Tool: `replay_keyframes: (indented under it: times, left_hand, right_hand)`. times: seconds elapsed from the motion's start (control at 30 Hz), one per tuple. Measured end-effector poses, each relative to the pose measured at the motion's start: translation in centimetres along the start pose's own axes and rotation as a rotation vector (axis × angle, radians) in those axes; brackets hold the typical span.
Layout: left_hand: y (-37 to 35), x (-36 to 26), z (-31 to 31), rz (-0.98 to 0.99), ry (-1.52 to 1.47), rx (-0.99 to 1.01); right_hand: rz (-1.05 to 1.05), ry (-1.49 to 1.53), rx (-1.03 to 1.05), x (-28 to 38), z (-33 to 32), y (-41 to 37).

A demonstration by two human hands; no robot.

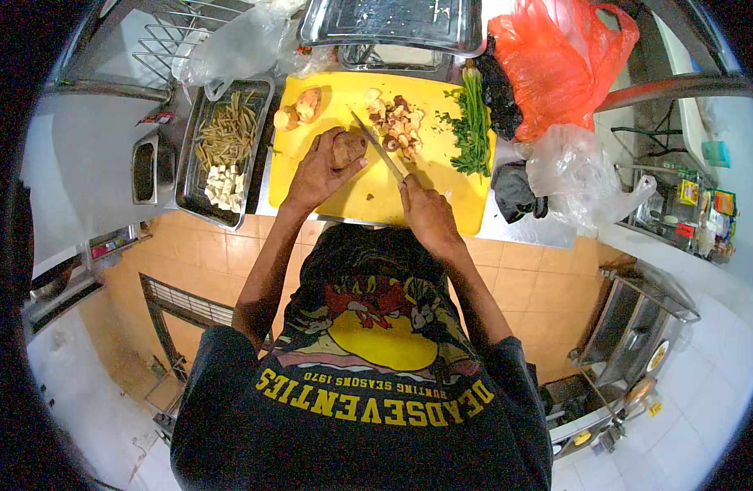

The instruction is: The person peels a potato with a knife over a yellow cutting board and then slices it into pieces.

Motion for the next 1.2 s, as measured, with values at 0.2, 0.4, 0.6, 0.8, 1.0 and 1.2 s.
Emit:
replay_keyframes:
  times: [0.2, 0.4, 0.6, 0.8, 1.0, 1.2]
  left_hand:
    - [0.3, 1.0, 0.2, 0.099, -0.071, -0.087]
    - [0.5, 1.0, 0.0, 0.099, -0.1, -0.096]
    - [0.3, 1.5, 0.5, 0.074, -0.139, -0.108]
    - [0.4, 1.2, 0.5, 0.149, -0.145, -0.132]
    - [0.5, 1.0, 0.7, 0.098, -0.164, -0.065]
    - [0.9, 1.3, 0.3, 0.029, -0.138, -0.112]
  right_hand:
    - [0.072, 0.03, 0.137, 0.3, 0.2, -0.1]
    - [0.073, -0.007, 0.123, 1.0, -0.1, -0.2]
    - [0.117, 0.014, 0.165, 1.4, -0.2, 0.1]
    - [0.051, -0.015, 0.13, 2.7, -0.2, 3.1]
    - [-0.028, -0.011, -0.049, 3.5, 1.4, 6.0]
    - [0.033, 0.002, 0.084, 2.9, -0.2, 4.1]
Point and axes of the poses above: each hand's wrist, its own y-axis towards the middle knuckle, its own z-axis out of the palm, x = y × z, the point moved 6 cm from there along y, towards the middle knuckle, and after that the axes turned 10 degrees about -y, right-handed, at the moved point
